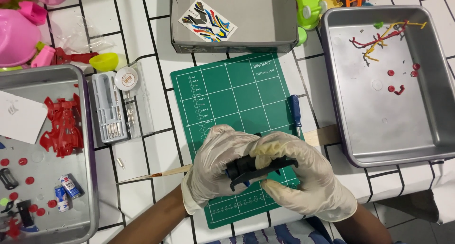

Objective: Assembling a toy car model, including the chassis, motor, and body parts.

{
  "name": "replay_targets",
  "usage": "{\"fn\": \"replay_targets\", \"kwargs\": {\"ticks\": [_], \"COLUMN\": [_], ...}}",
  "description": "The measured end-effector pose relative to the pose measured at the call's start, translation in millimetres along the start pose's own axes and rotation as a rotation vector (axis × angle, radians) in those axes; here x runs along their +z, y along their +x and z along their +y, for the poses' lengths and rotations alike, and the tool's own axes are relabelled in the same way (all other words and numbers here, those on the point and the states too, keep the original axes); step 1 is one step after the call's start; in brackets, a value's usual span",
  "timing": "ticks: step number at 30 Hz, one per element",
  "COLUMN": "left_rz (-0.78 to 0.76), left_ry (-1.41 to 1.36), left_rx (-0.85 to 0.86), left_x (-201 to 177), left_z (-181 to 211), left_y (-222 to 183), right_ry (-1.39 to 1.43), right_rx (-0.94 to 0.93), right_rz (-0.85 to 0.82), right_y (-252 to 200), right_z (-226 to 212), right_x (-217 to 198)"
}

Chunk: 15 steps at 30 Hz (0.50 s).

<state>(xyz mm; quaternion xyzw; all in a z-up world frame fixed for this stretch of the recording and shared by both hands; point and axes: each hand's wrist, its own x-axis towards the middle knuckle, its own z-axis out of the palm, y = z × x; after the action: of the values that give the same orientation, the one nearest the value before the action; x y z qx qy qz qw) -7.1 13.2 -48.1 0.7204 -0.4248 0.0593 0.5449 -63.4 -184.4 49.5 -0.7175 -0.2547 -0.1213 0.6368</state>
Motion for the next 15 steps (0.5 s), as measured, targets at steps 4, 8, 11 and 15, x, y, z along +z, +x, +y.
{"fn": "replay_targets", "kwargs": {"ticks": [4, 8, 11, 15], "left_rz": [-0.034, 0.002, 0.052, 0.104], "left_ry": [0.020, -0.004, 0.016, -0.084], "left_rx": [-0.003, 0.023, 0.086, 0.098], "left_x": [-2.6, -11.9, -14.2, -13.7], "left_z": [2.8, 21.4, 26.5, 24.7], "left_y": [4.3, 25.9, 32.0, 30.7], "right_ry": [-0.059, -0.006, 0.051, -0.069], "right_rx": [0.056, 0.052, 0.054, 0.000], "right_rz": [0.038, 0.003, 0.020, 0.051], "right_y": [5.2, 3.9, 2.2, 1.5], "right_z": [-4.8, -5.4, -4.8, -3.4], "right_x": [3.4, 1.4, 1.4, -4.0]}}
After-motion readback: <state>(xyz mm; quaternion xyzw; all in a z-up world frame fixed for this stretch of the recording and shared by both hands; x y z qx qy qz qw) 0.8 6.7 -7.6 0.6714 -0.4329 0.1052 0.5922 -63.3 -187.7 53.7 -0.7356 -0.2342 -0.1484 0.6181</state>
